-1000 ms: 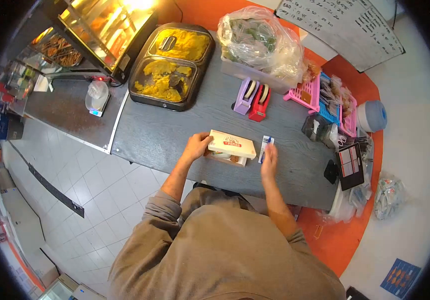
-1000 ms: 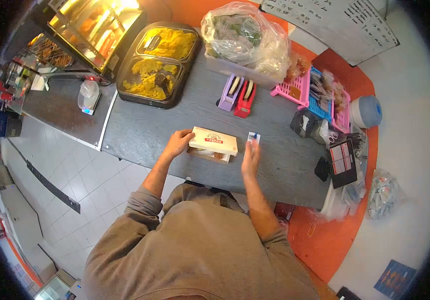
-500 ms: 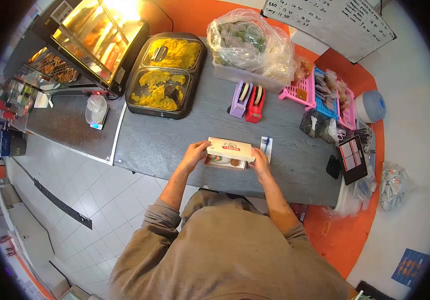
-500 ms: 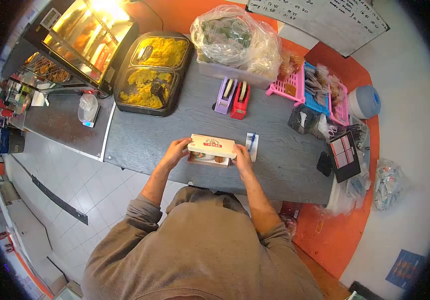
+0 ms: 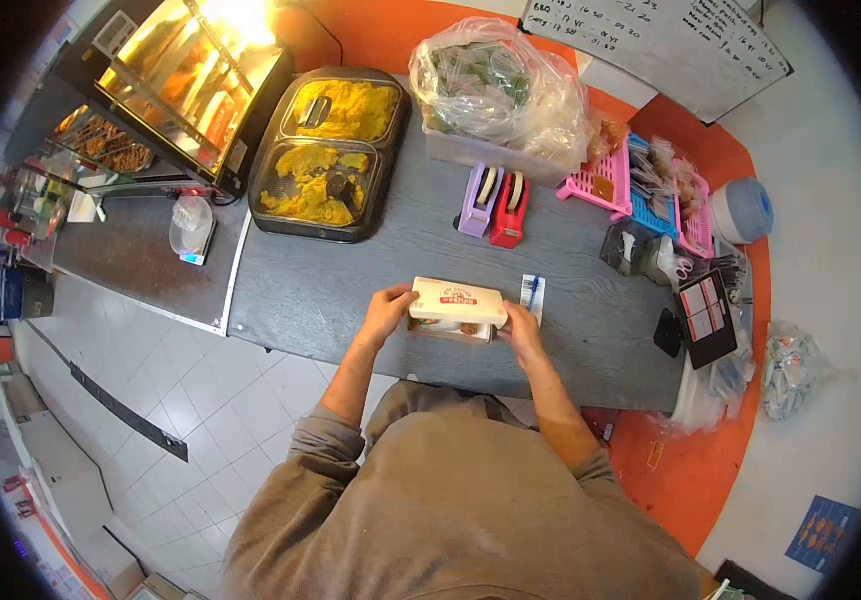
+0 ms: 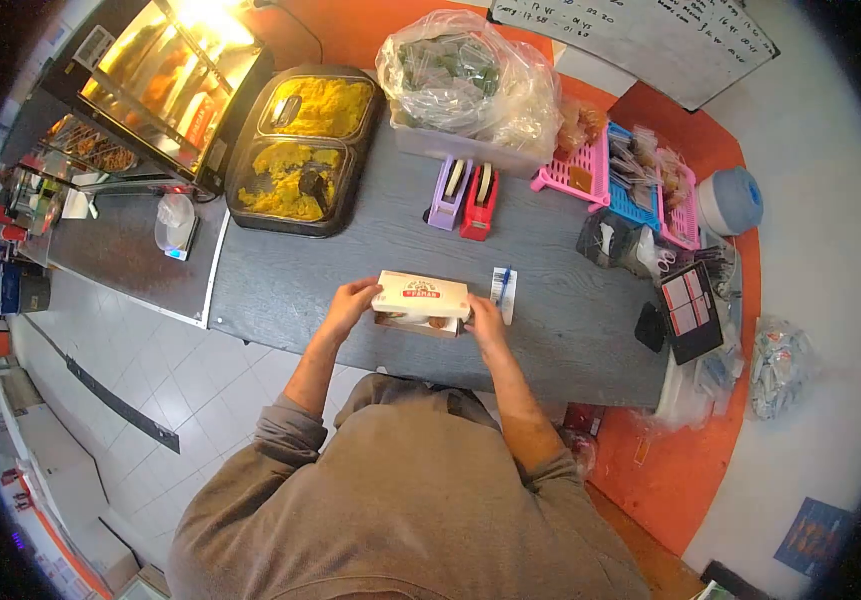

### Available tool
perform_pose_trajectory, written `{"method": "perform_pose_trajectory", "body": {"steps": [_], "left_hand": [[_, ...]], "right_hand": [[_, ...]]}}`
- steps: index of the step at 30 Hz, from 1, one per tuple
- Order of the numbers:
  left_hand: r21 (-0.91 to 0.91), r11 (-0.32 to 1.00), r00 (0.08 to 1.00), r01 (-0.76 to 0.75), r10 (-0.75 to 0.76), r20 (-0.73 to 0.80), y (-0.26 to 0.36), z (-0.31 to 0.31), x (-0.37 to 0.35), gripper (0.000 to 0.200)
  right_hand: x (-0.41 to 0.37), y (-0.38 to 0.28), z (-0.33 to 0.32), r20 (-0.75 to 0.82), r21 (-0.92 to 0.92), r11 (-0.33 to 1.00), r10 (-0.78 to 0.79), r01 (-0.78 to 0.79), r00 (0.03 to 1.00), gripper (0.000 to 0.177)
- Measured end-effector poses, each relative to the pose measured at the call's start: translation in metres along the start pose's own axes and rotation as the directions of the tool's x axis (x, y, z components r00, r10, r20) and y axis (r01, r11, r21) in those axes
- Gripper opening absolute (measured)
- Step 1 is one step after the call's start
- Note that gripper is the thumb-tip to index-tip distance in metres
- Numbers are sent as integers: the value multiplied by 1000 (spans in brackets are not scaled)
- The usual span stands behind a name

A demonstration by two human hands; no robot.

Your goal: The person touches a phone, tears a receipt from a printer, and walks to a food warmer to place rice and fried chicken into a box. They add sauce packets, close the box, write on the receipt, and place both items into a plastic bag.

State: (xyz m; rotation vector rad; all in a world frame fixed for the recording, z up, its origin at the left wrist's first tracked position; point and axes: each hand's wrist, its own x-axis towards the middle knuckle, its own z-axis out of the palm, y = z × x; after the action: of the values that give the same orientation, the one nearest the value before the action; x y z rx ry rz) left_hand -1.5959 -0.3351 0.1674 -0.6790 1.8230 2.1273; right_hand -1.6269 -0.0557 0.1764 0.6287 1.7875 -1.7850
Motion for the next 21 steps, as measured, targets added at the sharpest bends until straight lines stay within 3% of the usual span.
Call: {"method": "perform_pose_trajectory", "body": {"steps": [2,4,9,11,12,14,16,18,19,20,21], "left_hand": [[-31,995,995,91,-89,50,-7,-4,-1,48],[-22,997,997,72,-71,33,-11,-2,-4,47],[69,997,998,46,-48,37,-33,-5,-5,47],[243,962,992,-125,122,28,-53,-5,-7,42],[247,961,992,-125,120,36,-62,-5,-6,42],[633,707,919,-316,393,19,-72,-3,-4,39],[615,750,946,-243,324,-22,-84,-5,2,41],[479,870,983,-120,173,-68,-96,-13,18,50],[482,867,983,-124,173,-57,-74,-9,11,50],[707,678,960,-200,281,2,-26,-1,-7,60],[869,427,925,-252,369,87,12,6,-16,70]], "right_hand": [[9,17,-2,9,-87,994,-67,67,998,39],[14,33,1,-65,-97,991,-102,96,993,42],[14,37,1,-35,-7,997,-81,81,996,40],[17,50,-1,42,-333,889,-319,314,947,40],[19,60,1,34,-329,892,-318,312,947,40],[23,71,5,11,-382,834,-426,398,905,39],[27,74,-2,36,-455,826,-357,333,933,42],[31,74,-4,69,-631,620,-554,467,829,45],[18,56,1,43,-590,572,-683,570,729,51],[-1,28,1,34,-590,575,-684,567,729,51],[-20,-4,2,246,-623,463,-649,630,720,49]]}}
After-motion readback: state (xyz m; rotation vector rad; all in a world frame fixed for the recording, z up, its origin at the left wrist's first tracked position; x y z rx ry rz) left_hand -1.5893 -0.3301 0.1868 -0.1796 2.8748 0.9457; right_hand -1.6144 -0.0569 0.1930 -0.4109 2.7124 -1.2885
